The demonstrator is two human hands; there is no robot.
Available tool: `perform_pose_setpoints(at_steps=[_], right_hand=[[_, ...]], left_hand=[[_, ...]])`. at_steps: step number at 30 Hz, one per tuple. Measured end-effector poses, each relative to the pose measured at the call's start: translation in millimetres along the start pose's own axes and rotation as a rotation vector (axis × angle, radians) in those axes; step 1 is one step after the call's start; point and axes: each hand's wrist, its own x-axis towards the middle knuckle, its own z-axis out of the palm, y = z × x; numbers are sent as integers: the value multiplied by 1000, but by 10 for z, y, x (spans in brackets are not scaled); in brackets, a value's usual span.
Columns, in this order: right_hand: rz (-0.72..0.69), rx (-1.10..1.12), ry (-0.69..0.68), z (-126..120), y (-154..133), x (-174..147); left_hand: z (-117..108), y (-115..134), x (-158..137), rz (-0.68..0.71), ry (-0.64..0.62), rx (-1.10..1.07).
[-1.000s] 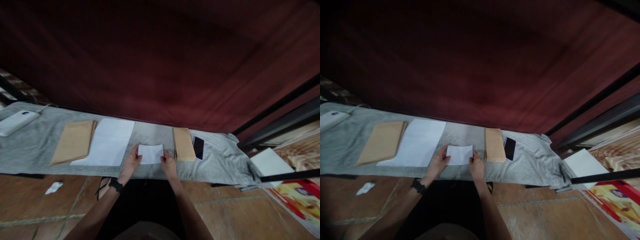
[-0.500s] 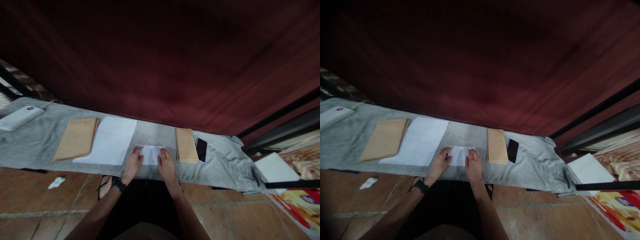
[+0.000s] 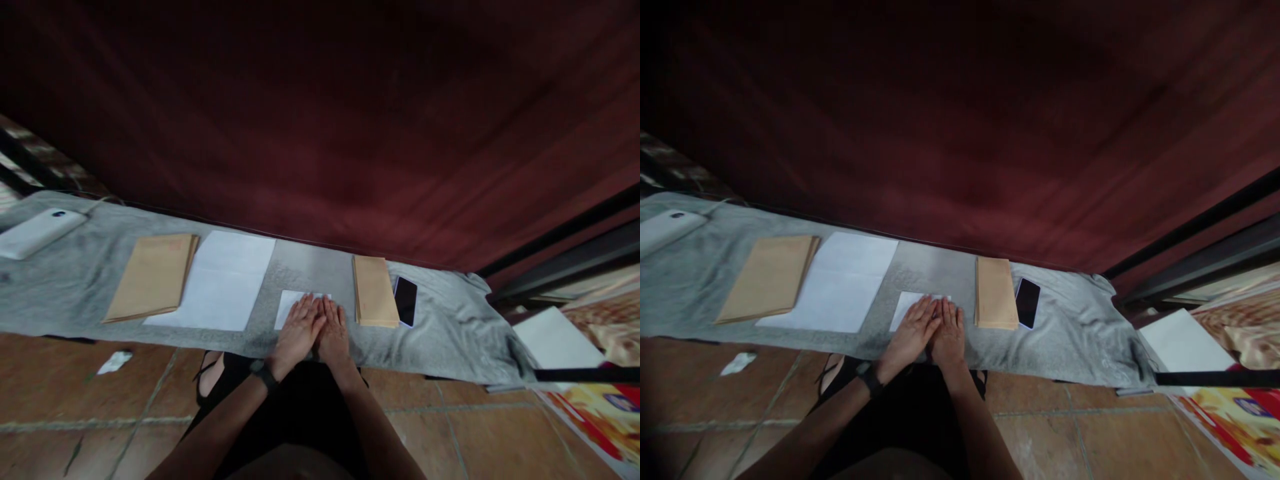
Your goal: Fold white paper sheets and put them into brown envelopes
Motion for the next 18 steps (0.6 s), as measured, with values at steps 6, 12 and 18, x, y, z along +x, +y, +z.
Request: perform_pose_setpoints(at_steps=[6, 12, 18], right_hand=[[57, -17, 37, 2, -31, -3], [89, -9, 146, 20, -47, -11], [145, -11, 106, -26, -26, 27]], left_hand=[[43, -99, -25, -29, -14, 61], [-76, -350, -125, -84, 27, 105], [-93, -365, -155, -97, 43, 120]])
